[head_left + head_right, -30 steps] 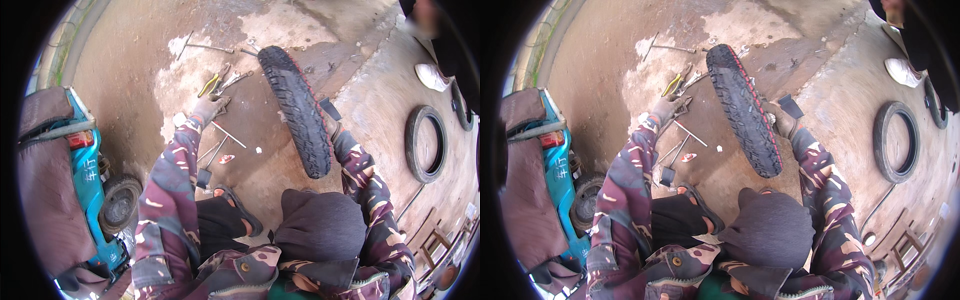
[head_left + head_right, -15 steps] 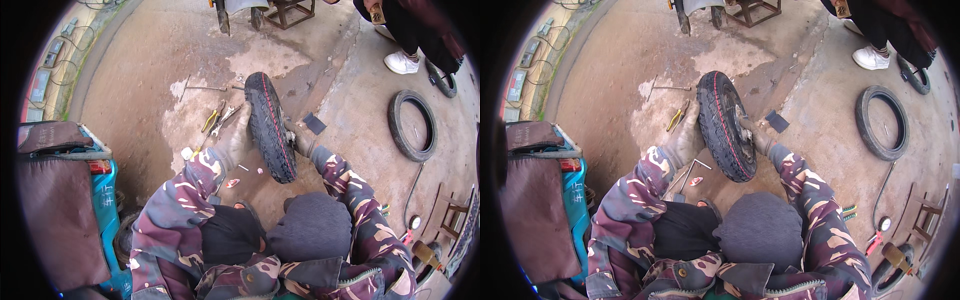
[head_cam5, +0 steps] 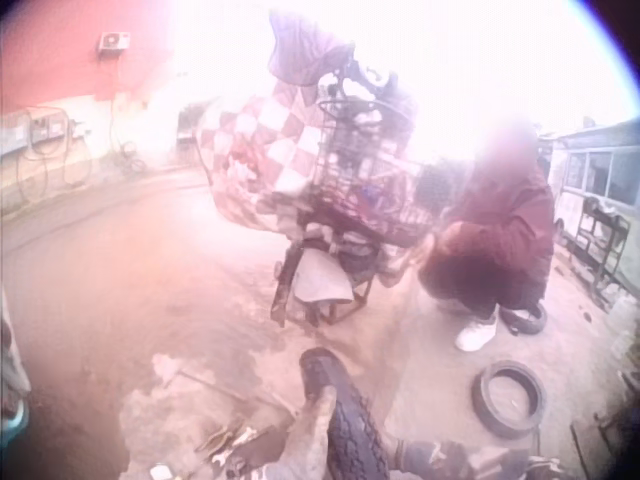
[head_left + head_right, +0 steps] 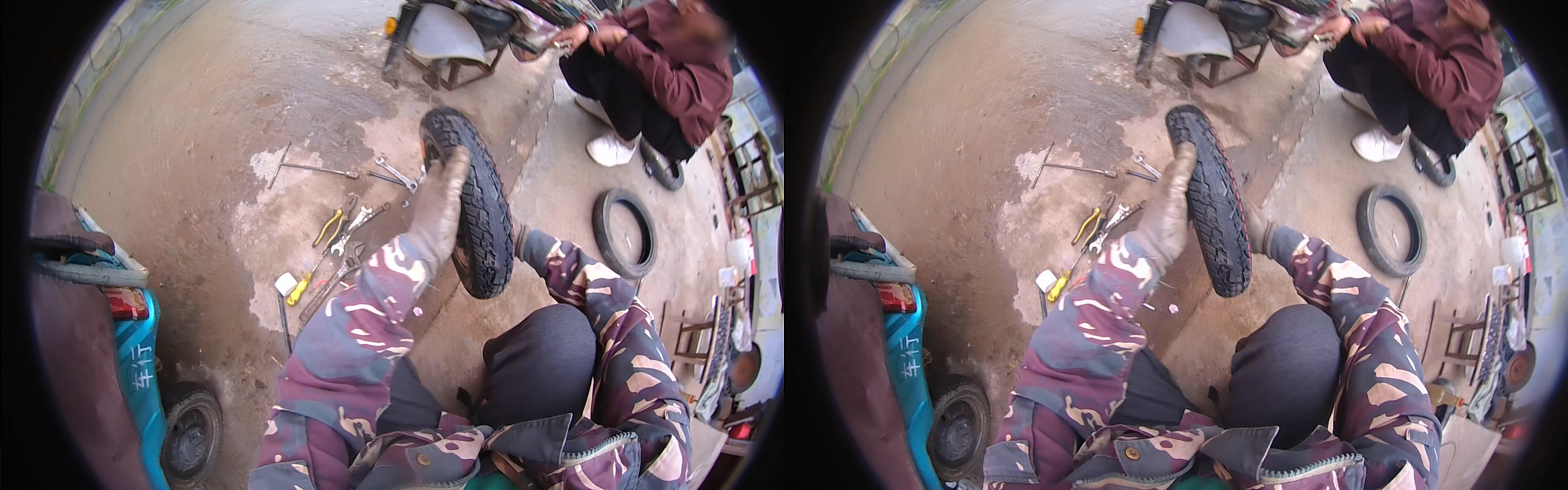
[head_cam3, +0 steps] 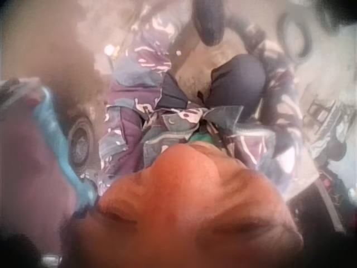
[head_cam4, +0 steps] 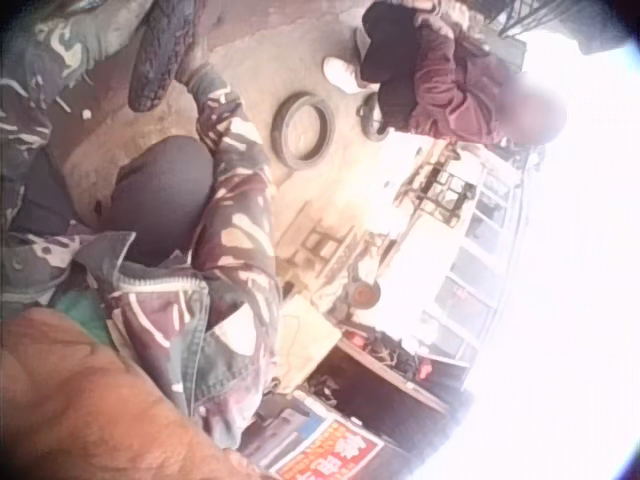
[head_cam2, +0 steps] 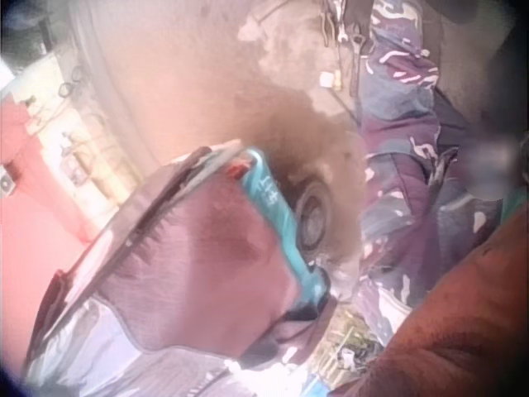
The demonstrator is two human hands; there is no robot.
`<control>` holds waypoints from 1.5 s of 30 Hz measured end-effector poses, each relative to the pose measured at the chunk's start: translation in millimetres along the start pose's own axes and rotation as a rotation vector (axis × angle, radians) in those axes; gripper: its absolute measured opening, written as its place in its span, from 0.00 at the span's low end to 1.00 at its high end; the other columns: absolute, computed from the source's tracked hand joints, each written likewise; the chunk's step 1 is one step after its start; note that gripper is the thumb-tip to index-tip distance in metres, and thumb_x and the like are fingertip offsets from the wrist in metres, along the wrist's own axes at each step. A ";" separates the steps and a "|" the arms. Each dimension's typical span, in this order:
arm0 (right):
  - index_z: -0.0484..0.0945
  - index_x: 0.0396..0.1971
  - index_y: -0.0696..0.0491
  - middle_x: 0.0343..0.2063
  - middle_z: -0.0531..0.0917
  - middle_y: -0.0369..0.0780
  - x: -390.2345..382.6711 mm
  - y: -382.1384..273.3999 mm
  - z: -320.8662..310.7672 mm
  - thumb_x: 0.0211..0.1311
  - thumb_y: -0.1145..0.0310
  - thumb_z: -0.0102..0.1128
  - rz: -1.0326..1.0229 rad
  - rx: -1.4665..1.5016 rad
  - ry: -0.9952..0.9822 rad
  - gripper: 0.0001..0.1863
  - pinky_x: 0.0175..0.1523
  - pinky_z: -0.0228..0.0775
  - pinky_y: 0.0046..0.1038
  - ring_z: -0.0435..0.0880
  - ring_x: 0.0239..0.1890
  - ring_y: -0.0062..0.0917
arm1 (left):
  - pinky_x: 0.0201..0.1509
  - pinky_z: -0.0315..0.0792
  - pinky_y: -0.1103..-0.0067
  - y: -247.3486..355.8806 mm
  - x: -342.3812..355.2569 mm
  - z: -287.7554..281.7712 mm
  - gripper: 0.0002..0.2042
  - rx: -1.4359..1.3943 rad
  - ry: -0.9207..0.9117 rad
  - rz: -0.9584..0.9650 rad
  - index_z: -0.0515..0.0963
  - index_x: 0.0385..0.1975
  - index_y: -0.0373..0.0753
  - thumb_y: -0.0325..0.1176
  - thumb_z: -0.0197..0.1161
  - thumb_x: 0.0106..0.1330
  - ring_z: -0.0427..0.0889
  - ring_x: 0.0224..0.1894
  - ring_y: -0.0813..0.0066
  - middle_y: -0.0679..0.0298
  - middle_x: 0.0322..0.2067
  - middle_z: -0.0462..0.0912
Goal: The person disassembles a motorcycle wheel hub using a T-handle wrench and pliers, then reassembles it and mounts the wheel onto a motorcycle. Tools and spare tires are visible on the floor.
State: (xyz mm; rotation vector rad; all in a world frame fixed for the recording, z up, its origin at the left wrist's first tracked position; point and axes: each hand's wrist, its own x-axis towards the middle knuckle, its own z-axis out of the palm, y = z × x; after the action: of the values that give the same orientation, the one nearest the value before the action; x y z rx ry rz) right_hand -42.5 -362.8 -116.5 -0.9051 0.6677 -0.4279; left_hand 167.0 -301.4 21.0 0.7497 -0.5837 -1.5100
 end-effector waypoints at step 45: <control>0.74 0.72 0.54 0.63 0.86 0.41 190.8 -65.4 -61.1 0.79 0.44 0.53 0.217 0.575 -0.330 0.34 0.73 0.74 0.35 0.86 0.61 0.30 | 0.56 0.85 0.71 14.0 164.4 -27.2 0.24 0.244 0.254 -0.029 0.77 0.62 0.33 0.48 0.62 0.79 0.90 0.47 0.66 0.57 0.49 0.89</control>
State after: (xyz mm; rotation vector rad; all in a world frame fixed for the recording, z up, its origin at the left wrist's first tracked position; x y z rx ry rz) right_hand 48.9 -548.7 -155.4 -0.3376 0.3040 -0.2449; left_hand 197.0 -463.9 -4.7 1.1238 -0.5714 -1.3566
